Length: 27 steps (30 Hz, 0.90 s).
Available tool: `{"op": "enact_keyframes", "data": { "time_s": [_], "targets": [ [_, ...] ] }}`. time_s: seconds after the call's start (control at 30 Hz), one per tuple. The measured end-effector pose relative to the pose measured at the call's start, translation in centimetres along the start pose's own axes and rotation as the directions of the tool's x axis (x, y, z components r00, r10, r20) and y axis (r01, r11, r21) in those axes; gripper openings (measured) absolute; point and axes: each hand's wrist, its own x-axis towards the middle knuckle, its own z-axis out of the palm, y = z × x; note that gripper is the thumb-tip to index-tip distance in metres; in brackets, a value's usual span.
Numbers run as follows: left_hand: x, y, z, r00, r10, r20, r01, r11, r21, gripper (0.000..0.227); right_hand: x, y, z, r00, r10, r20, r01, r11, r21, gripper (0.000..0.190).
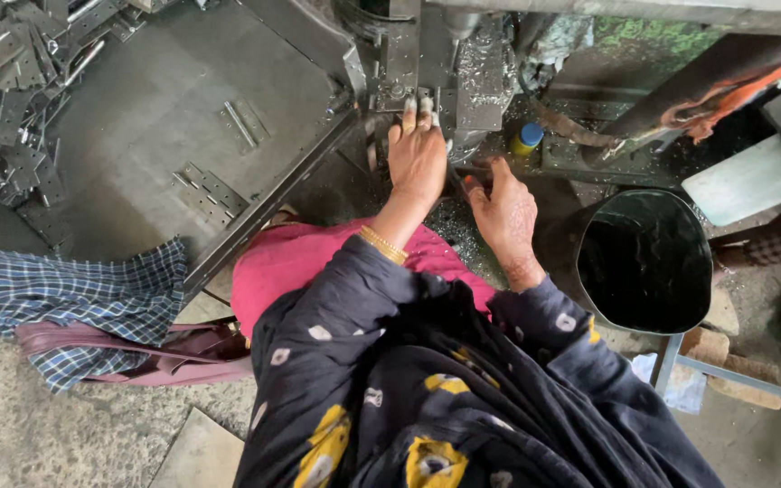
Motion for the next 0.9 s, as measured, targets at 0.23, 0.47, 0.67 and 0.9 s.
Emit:
{"op": "enact_keyframes", "data": {
  "time_s": [0.23, 0.47, 0.67, 0.9],
  "targets": [
    [4.7, -1.1, 1.9, 0.997, 0.034, -0.065, -0.026, 0.993, 0.111, 0.041, -2.8, 5.8, 5.2, 0.981, 0.04, 0.19, -0.016, 0.992, -0.125, 0.043],
    [2.4, -0.9, 2.9, 0.998, 0.05, -0.033, -0.051, 0.998, -0.021, 0.038, -5.6, 10.7, 8.7, 0.925, 0.19, 0.33, -0.132, 0.973, -0.191, 0.04],
    [4.6, -0.5, 1.8, 1.0, 0.027, -0.013, -0.025, 0.995, 0.1, 0.04, -2.2, 11.1, 8.9, 0.949, -0.008, 0.314, 0.022, 0.999, -0.04, 0.04],
    [4.6, -0.5, -0.6, 0.994, 0.004, 0.107, -0.018, 0.991, 0.132, 0.048, -3.6, 9.7, 8.7, 0.913, 0.114, 0.391, -0.127, 0.992, 0.007, 0.036]
  ]
}}
